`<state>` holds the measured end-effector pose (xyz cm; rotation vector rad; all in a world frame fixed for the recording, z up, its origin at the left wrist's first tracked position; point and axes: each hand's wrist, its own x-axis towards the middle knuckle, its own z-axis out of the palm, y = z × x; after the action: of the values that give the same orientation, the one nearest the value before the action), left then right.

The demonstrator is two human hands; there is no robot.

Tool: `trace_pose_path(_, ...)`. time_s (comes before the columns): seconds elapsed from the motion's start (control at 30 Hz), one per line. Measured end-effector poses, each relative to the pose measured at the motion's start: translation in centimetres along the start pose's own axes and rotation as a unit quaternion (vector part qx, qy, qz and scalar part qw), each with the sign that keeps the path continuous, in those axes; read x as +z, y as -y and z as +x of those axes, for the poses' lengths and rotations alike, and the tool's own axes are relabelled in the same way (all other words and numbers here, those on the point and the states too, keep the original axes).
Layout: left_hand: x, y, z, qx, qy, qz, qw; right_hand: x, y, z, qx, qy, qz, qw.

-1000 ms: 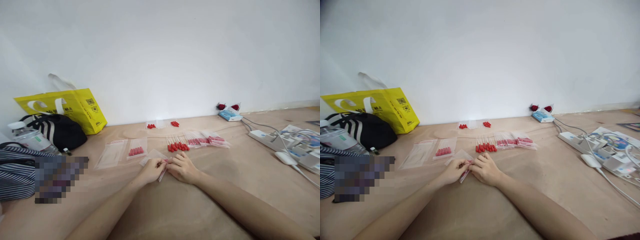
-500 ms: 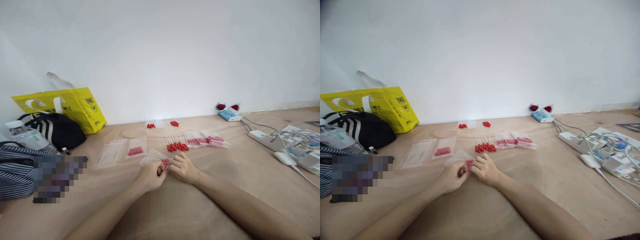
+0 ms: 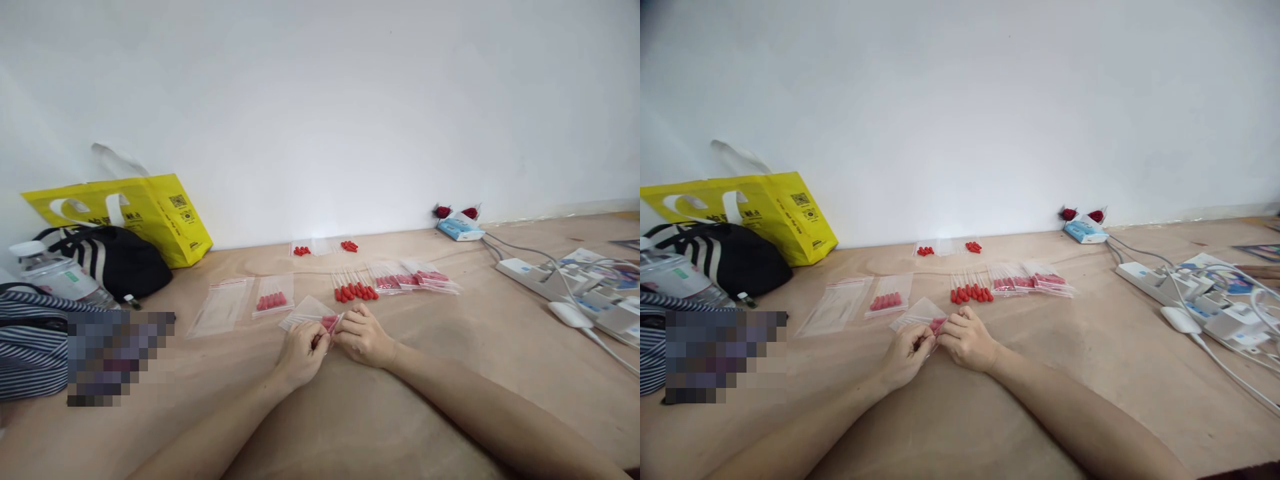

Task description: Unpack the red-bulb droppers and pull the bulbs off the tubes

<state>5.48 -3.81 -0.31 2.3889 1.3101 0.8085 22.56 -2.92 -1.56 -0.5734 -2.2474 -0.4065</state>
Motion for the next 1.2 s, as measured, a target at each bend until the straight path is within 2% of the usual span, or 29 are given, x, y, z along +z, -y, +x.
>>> trace_pose_path(0.27, 0.3, 0.5, 0.0, -0.021, -0.029, 0.012, 0.999, 0.3, 0.2, 0.4, -0.022, 0.032, -0.030, 0.999)
trace_pose_path(0.4, 0.1, 1.3, 0.0, -0.055, -0.069, -0.011, 0.996, 0.1, 0.4, 0.5, -0.049, 0.062, -0.023, 0.997)
trace_pose_path(0.47, -0.1, 1.3, -0.1, -0.050, -0.065, -0.018, 0.996, -0.2, 0.4, 0.4, -0.043, 0.078, -0.017, 0.996)
trace_pose_path(0.63, -1.6, 1.2, -0.1, 0.007, -0.033, 0.018, 0.999, -1.1, -0.3, -0.2, 0.046, 0.120, 0.027, 0.991)
trace_pose_path(0.77, -3.6, 3.0, 0.2, 0.088, 0.035, 0.043, 0.995, -1.9, -1.1, -0.9, 0.146, 0.144, 0.112, 0.972)
trace_pose_path(0.83, -4.3, 4.1, 0.1, 0.105, 0.071, 0.040, 0.991, -1.8, -1.2, -1.1, 0.180, 0.139, 0.135, 0.964)
trace_pose_path(1.0, -4.4, 5.1, -0.6, 0.101, 0.076, 0.014, 0.992, -0.6, -1.1, -1.1, 0.271, 0.115, 0.164, 0.941)
trace_pose_path(1.2, -4.3, 4.1, -0.7, 0.060, 0.070, -0.001, 0.996, -0.8, -1.2, -0.7, 0.338, 0.151, 0.232, 0.899)
